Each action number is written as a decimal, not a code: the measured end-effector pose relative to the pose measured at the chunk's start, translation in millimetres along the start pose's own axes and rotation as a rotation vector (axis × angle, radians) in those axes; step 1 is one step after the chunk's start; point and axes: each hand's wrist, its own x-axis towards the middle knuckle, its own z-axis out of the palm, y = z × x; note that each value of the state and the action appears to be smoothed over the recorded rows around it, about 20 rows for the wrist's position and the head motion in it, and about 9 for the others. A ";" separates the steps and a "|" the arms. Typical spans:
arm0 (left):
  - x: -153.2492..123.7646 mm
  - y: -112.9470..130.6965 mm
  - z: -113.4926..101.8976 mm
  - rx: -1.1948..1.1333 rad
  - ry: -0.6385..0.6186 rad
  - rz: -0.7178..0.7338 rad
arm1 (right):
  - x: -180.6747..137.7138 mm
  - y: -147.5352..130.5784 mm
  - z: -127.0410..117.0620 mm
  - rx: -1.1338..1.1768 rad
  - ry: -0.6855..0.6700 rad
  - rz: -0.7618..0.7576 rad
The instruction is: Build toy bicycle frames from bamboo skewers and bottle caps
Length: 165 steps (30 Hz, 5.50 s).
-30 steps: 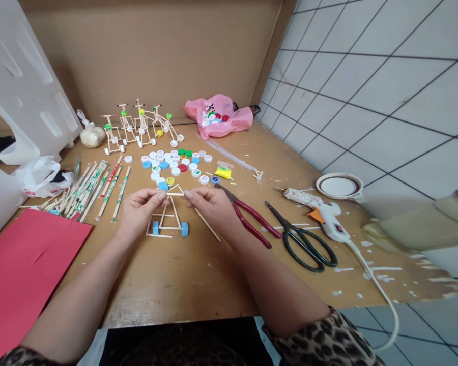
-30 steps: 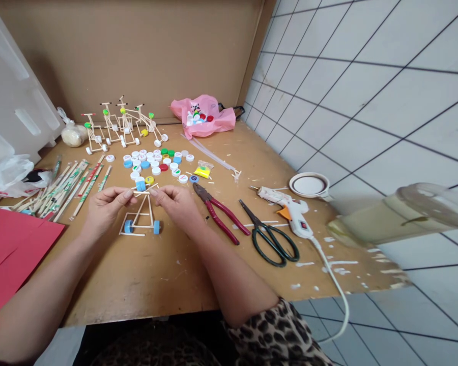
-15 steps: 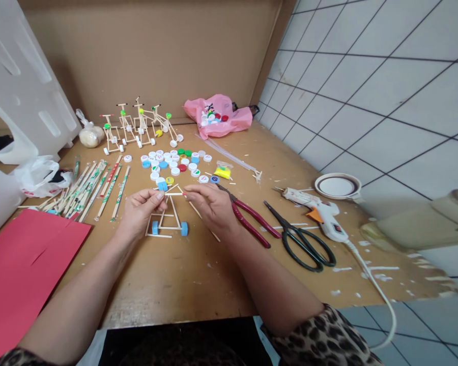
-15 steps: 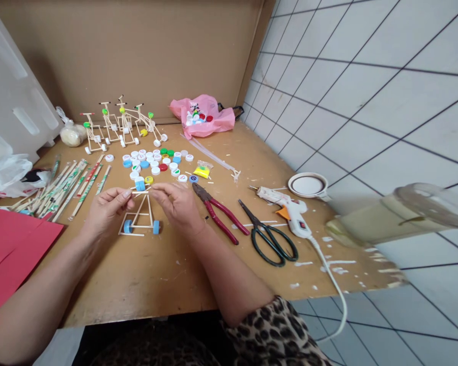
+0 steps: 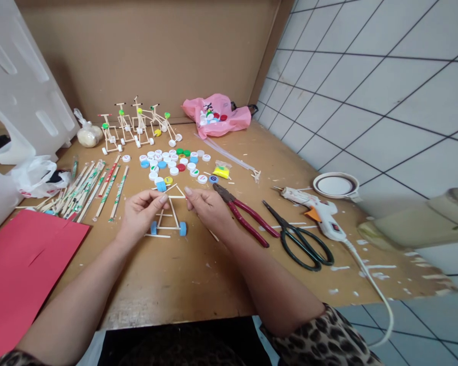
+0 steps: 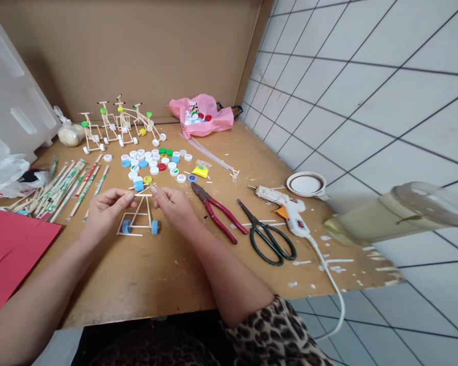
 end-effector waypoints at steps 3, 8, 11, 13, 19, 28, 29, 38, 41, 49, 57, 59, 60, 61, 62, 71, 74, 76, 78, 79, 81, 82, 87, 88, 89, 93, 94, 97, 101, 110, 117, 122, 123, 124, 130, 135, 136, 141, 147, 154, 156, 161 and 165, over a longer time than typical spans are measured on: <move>-1.5 0.9 0.4 0.003 -0.020 -0.008 | 1.1 0.5 -0.2 0.001 -0.018 -0.011; -2.0 0.1 0.7 -0.068 -0.065 -0.117 | 2.2 0.8 -0.2 -0.005 -0.038 -0.007; 1.2 -1.8 -1.3 -0.173 -0.109 -0.200 | 1.0 0.1 0.2 0.017 -0.051 0.019; 4.9 -2.2 -3.8 -0.259 -0.128 -0.242 | 0.1 -0.3 0.4 0.035 -0.039 0.030; 10.2 -0.5 -9.7 -0.322 -0.090 -0.197 | -0.3 -0.2 -0.4 0.036 -0.004 0.032; 2.5 2.5 -0.8 -0.118 -0.030 -0.132 | -0.1 -1.8 -0.1 -0.023 -0.007 0.012; 2.9 3.1 -0.3 -0.109 -0.022 -0.133 | 0.2 -1.3 0.3 -0.026 -0.011 0.007; 5.6 2.0 -1.7 -0.196 -0.059 -0.231 | 0.8 2.7 5.1 -0.026 -0.035 -0.010; 7.0 -1.8 -3.2 -0.286 -0.103 -0.222 | 0.0 1.8 4.2 -0.002 -0.003 -0.002; 4.4 -2.3 -2.8 -0.106 -0.038 -0.086 | -2.0 -0.1 2.5 0.030 -0.038 0.040; 4.7 1.4 -2.4 -0.049 0.072 -0.029 | 0.2 0.9 4.5 0.110 -0.024 0.114; 4.1 2.0 -3.0 -0.036 0.075 -0.016 | 0.7 1.4 5.3 0.112 -0.024 0.123; 3.7 1.8 -3.1 -0.030 0.073 -0.013 | 0.8 1.8 5.8 0.113 -0.032 0.127; 3.3 1.0 -3.1 -0.025 0.069 -0.012 | 0.8 2.2 6.2 0.115 -0.044 0.131; 2.9 0.0 -3.0 -0.022 0.063 -0.013 | 0.8 2.6 6.5 0.115 -0.057 0.131; 2.2 -0.1 -0.6 -0.003 0.021 -0.071 | 2.0 3.9 6.8 0.007 -0.048 -0.036; 2.4 4.5 0.5 0.000 0.039 -0.089 | 1.1 3.3 7.0 0.034 -0.037 -0.017; 2.6 6.7 1.1 -0.012 0.056 -0.099 | 0.5 2.1 5.9 0.088 -0.020 0.054; 2.6 7.8 1.3 -0.027 0.075 -0.104 | 0.2 0.4 3.9 0.132 0.023 0.112; 2.4 7.8 1.3 -0.031 0.082 -0.103 | 0.1 -0.5 2.9 0.143 0.045 0.128; 1.9 7.1 1.2 -0.027 0.086 -0.091 | 0.0 -1.5 2.1 0.142 0.054 0.145; 1.7 6.4 1.1 -0.021 0.083 -0.081 | 0.0 -1.6 2.3 0.134 0.042 0.146; 1.2 3.5 1.3 0.018 0.075 -0.052 | 1.3 2.7 6.5 0.056 -0.015 0.055; 1.3 3.5 1.4 0.022 0.072 -0.054 | 1.7 3.8 6.9 0.027 -0.011 0.024; 1.3 3.7 1.5 0.024 0.066 -0.057 | 2.0 4.8 7.0 -0.003 -0.006 -0.007; 1.6 6.2 1.7 0.012 0.047 -0.088 | 1.5 5.9 5.5 -0.047 0.004 -0.090; 1.7 7.0 1.7 0.005 0.047 -0.096 | 1.0 5.7 5.3 -0.025 0.003 -0.082; 1.7 8.5 1.4 -0.007 0.049 -0.107 | 0.3 5.4 5.8 0.098 -0.013 0.025; 1.4 7.7 1.3 -0.007 0.053 -0.094 | 1.7 6.3 7.3 0.183 -0.066 0.130; 0.5 1.8 3.0 -0.031 0.012 -0.109 | 2.1 3.0 6.2 -0.024 -0.043 -0.063; 3.3 -3.7 -0.7 -0.217 -0.032 -0.106 | 2.2 6.7 8.2 0.125 -0.069 0.010; 2.9 -1.5 -1.6 -0.117 -0.006 -0.021 | 2.9 8.5 7.9 0.169 -0.088 0.051; 2.7 -0.9 -1.4 -0.085 0.007 -0.016 | 2.9 8.0 7.7 0.158 -0.092 0.049; 2.5 -0.5 -1.1 -0.061 0.019 -0.015 | 2.8 7.4 7.4 0.145 -0.093 0.045; 3.4 -2.4 -0.6 -0.029 0.020 -0.060 | 1.5 4.3 7.1 0.050 -0.072 -0.048; 3.6 -4.6 -1.0 -0.084 -0.036 -0.119 | 0.7 6.7 9.4 0.015 -0.019 -0.085; 3.6 -4.2 -1.1 -0.086 -0.053 -0.125 | 0.5 7.1 9.7 0.010 -0.014 -0.089; 3.5 0.5 -1.9 -0.041 -0.109 -0.149 | -1.0 6.3 9.6 -0.028 -0.015 -0.106; 4.8 -1.1 -1.5 -0.097 -0.129 -0.209 | -1.0 6.2 10.2 -0.040 -0.025 -0.107; 8.7 -9.8 -4.0 -0.209 -0.122 -0.263 | -1.5 7.9 11.0 -0.040 0.004 -0.117; 7.8 -8.3 -4.2 -0.175 -0.122 -0.252 | -1.6 7.7 10.9 -0.044 -0.006 -0.115; 3.3 0.4 -1.5 -0.040 -0.130 -0.220 | -1.0 7.8 10.8 -0.051 -0.042 -0.128; 3.6 -0.6 -0.2 -0.040 -0.129 -0.217 | -0.4 9.5 11.4 -0.064 -0.042 -0.142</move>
